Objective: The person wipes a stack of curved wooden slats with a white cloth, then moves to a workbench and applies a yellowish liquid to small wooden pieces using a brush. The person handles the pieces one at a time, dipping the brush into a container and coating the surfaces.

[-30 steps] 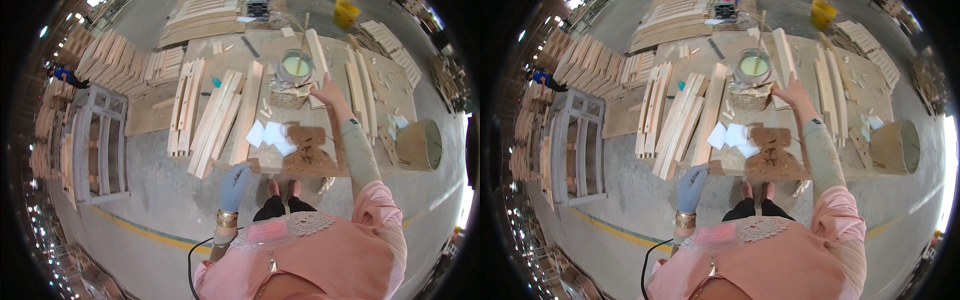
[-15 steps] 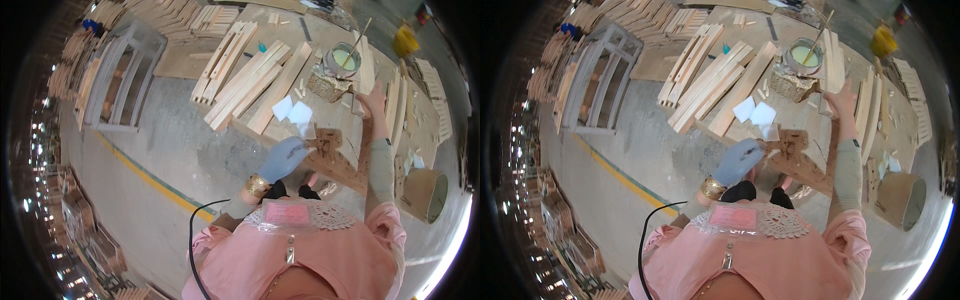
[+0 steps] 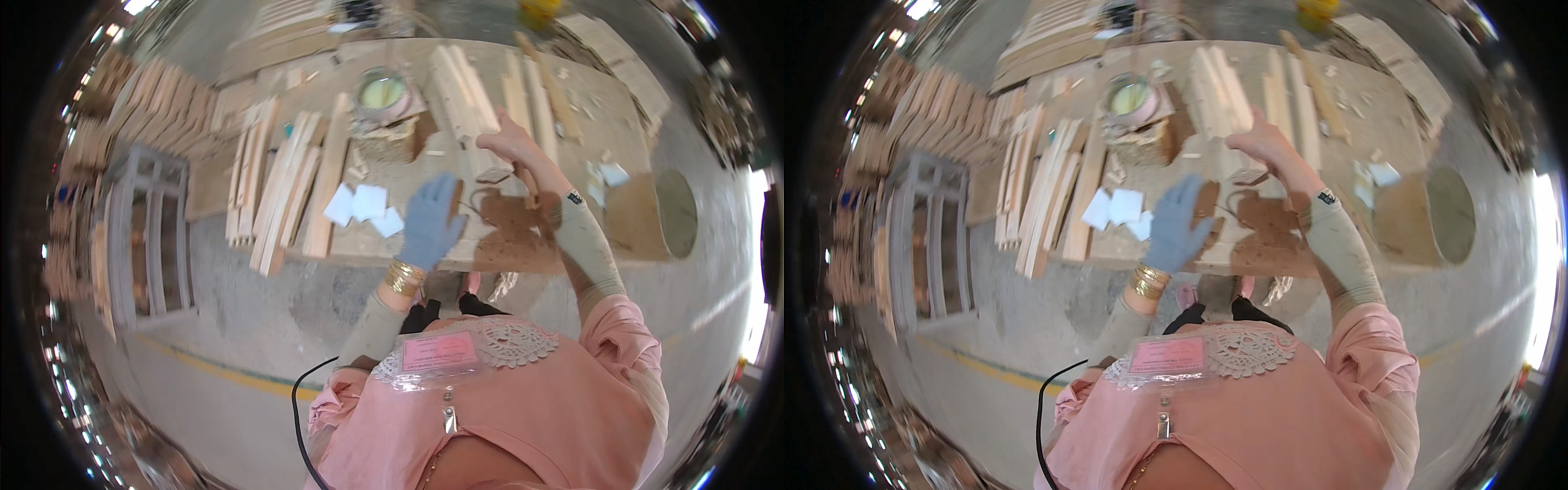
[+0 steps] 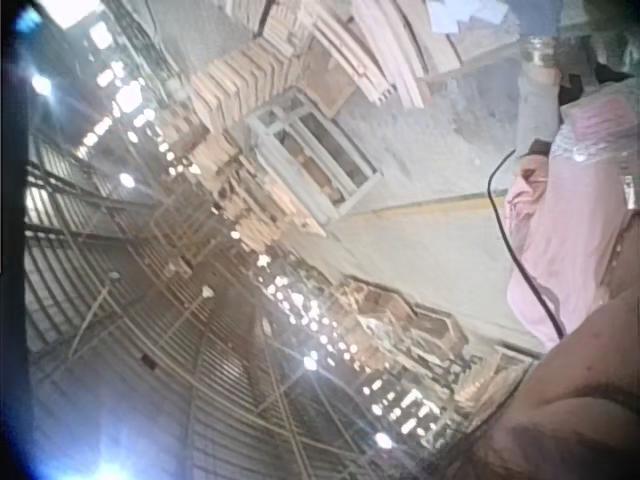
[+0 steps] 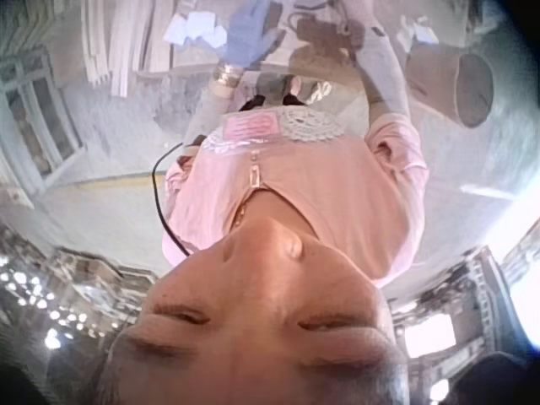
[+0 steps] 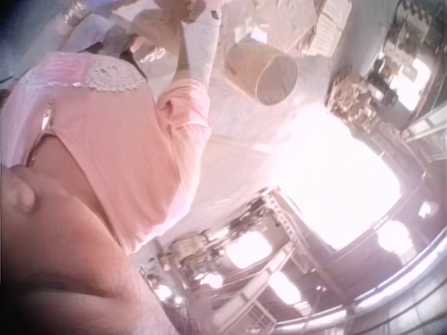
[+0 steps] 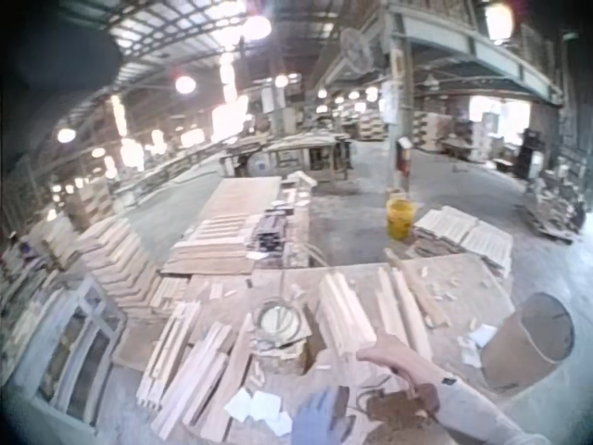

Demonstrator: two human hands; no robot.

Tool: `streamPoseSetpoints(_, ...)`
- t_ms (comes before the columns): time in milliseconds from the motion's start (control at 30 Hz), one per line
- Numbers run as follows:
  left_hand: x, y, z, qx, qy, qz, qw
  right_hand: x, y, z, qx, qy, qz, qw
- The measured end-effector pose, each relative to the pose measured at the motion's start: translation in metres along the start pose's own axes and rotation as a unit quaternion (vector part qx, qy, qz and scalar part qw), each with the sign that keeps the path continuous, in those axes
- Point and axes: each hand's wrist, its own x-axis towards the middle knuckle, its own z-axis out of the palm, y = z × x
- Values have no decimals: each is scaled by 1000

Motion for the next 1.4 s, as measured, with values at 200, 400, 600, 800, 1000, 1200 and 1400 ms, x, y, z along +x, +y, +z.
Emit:
streamPoseSetpoints(200, 59, 16, 15, 12, 63, 200, 978, -106, -18, -76, 275, -130, 173, 937)
streamPoseSetpoints(400, 78, 59, 12, -155, 167, 301, 926, -168, -14, -95, 460, -183, 139, 858)
streamPoseSetpoints(600, 103, 60, -25, -206, 82, 363, 905, -174, -29, -82, 535, -107, 103, 832)
streamPoseSetpoints(800, 127, 47, -59, -222, 134, 267, 928, -179, -33, -116, 451, 2, -2, 892)
streamPoseSetpoints(1000, 128, 66, -72, -445, 121, 91, 883, -231, 55, -251, 220, 326, 56, 918)
streamPoseSetpoints(1200, 135, 69, -66, -327, 29, 85, 941, -201, 169, -313, -12, 208, 217, 954)
streamPoseSetpoints(1400, 159, 100, -57, -349, 77, 44, 933, -131, 267, -314, -264, -32, 212, 940)
